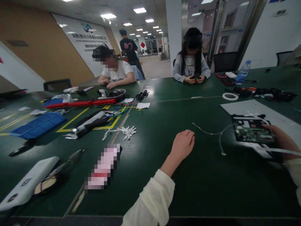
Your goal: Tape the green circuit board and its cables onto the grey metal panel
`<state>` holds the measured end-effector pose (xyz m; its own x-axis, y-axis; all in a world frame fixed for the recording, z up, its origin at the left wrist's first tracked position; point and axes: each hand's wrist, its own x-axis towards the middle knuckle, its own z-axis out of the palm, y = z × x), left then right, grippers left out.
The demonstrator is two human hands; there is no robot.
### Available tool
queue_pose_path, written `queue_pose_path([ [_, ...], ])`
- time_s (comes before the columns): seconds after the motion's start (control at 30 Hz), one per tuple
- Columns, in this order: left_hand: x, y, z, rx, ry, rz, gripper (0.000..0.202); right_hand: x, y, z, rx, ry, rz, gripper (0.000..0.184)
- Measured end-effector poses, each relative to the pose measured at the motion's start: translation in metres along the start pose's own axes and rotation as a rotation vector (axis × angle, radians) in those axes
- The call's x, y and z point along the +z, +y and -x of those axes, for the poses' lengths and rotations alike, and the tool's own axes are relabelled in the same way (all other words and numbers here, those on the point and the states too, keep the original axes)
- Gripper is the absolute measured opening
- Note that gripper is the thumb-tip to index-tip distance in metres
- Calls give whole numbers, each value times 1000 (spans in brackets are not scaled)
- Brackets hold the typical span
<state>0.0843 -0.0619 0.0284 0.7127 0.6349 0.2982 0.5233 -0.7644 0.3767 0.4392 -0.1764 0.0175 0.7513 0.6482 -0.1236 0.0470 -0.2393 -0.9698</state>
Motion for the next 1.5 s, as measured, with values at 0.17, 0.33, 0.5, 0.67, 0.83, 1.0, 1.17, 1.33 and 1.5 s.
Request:
queue_pose_path([
  [0.17,-9,-15,-5,-206,246,417,22,54,-16,38,264,-384,-262,19],
  [0.33,-3,-24,-10,-379,33,967,29,120,-12,59,389,-697,-357,20],
  [0.5,7,-35,-9,-527,-46,1056,19,157,3,67,369,-879,-357,26],
  [0.67,13,-46,-10,-537,-5,1048,16,154,10,66,311,-908,-331,28],
  [0.83,15,-52,-12,-547,25,992,15,146,12,62,149,-848,-194,29],
  [1.0,20,-56,-11,-534,51,925,16,140,10,59,110,-745,-14,36],
  [1.17,24,-56,-11,-522,77,835,18,137,7,55,51,-711,78,36],
  [1.33,28,-55,-11,-522,117,783,17,136,5,53,-22,-739,28,38],
  [1.5,29,-57,-12,-542,172,730,18,132,-2,60,-58,-813,-20,32],
])
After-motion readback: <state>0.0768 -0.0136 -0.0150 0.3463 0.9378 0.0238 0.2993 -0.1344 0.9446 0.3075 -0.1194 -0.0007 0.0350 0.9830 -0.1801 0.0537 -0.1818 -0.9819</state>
